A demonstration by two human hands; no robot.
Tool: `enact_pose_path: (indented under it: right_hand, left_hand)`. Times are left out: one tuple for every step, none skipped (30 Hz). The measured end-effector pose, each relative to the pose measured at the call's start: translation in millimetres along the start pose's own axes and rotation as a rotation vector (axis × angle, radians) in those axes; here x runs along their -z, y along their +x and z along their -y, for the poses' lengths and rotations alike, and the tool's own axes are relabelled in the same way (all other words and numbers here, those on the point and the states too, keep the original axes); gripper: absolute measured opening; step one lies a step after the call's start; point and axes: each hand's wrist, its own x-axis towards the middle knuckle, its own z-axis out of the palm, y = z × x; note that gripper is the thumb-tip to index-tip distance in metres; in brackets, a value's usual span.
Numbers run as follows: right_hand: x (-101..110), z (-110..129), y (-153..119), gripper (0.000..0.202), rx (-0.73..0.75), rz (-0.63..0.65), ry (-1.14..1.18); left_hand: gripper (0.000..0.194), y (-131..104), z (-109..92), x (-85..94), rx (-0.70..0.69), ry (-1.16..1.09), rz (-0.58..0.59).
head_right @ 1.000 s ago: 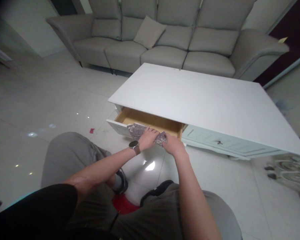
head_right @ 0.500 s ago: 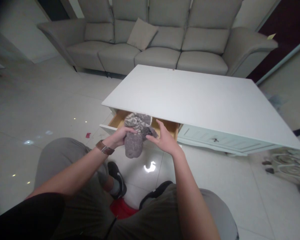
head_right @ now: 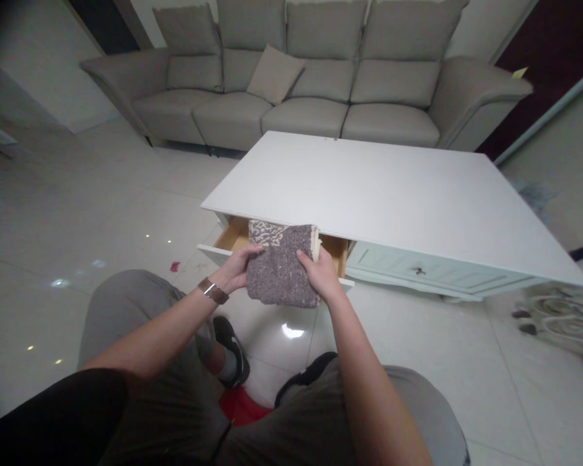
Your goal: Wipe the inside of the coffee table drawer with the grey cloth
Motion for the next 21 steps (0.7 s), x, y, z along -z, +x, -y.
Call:
enact_pose_path:
  right_hand:
    - [0.9, -0.5, 0.3, 0.047, 0.036, -0.024, -0.060]
    - [1.5, 0.0, -0.3, 0.045, 0.077, -0.039, -0.123]
    - [1.7, 1.4, -1.7, 0.043, 0.122, -0.052, -0.191]
    - [1.7, 3.4, -3.6, 0.040, 0.170, -0.072, -0.265]
    - [1.4, 5.6, -5.8, 0.037, 0.222, -0.101, -0.343]
    - [1.0, 8.0, -8.1, 0.034, 0.275, -0.138, -0.417]
    - [0.7, 10.2, -10.2, 0.033, 0.326, -0.176, -0.478]
    - [0.5, 12.2, -11.9, 0.033, 0.369, -0.208, -0.517]
    - [0.5, 14.1, -13.3, 0.034, 0.400, -0.220, -0.528]
    - [0.6, 15.7, -14.3, 0.036, 0.424, -0.211, -0.510]
    - [0.9, 17.3, -14.9, 0.037, 0.444, -0.183, -0.467]
    - [1.4, 18.8, -15.3, 0.037, 0.464, -0.144, -0.413]
    - [2.1, 20.1, -15.4, 0.036, 0.483, -0.103, -0.362]
    - [2.7, 21.2, -15.5, 0.036, 0.498, -0.070, -0.325]
    - [3.3, 22.0, -15.5, 0.035, 0.506, -0.048, -0.309]
    - [3.7, 22.4, -15.5, 0.035, 0.505, -0.037, -0.309]
    - [3.8, 22.4, -15.5, 0.034, 0.497, -0.033, -0.319]
    - [3.6, 21.9, -15.5, 0.034, 0.487, -0.027, -0.331]
    - [3.2, 21.1, -15.6, 0.034, 0.482, -0.020, -0.338]
    - [2.5, 20.1, -15.7, 0.033, 0.482, -0.010, -0.339]
    - [1.9, 19.2, -15.8, 0.032, 0.486, 0.002, -0.334]
  left_hand:
    - [0.041, 0.3, 3.4, 1.9, 0.021, -0.009, -0.001]
    - [0.041, 0.6, 7.1, 3.9, 0.038, -0.010, -0.009]
    - [0.042, 0.8, 11.1, 5.9, 0.048, -0.007, -0.022]
    - [0.043, 1.0, 15.2, 7.9, 0.049, -0.002, -0.031]
    - [0.044, 1.3, 19.3, 9.8, 0.043, 0.003, -0.031]
    - [0.046, 1.6, 23.2, 11.4, 0.034, 0.007, -0.025]
    - [0.049, 1.9, 26.5, 12.9, 0.025, 0.011, -0.017]
    - [0.051, 2.0, 29.1, 14.0, 0.015, 0.014, -0.010]
    - [0.053, 2.0, 30.8, 14.9, 0.000, 0.012, -0.010]
    - [0.056, 1.7, 31.7, 15.4, -0.023, 0.002, -0.017]
    - [0.060, 1.1, 31.9, 15.8, -0.060, -0.015, -0.032]
    - [0.066, 0.3, 31.5, 16.0, -0.105, -0.039, -0.050]
    - [0.072, -0.8, 30.8, 16.4, -0.148, -0.068, -0.063]
    - [0.076, -2.2, 29.9, 17.0, -0.180, -0.097, -0.068]
    - [0.078, -3.7, 29.1, 18.2, -0.195, -0.120, -0.063]
    - [0.076, -5.3, 28.5, 20.0, -0.189, -0.131, -0.047]
    - [0.073, -6.9, 28.1, 22.4, -0.162, -0.130, -0.020]
    - [0.070, -8.5, 27.8, 25.3, -0.123, -0.123, 0.010]
    - [0.067, -9.9, 27.5, 28.5, -0.079, -0.111, 0.035]
    - [0.064, -11.1, 27.1, 31.6, -0.032, -0.097, 0.055]
    - [0.059, -12.0, 26.1, 34.2, 0.014, -0.082, 0.066]
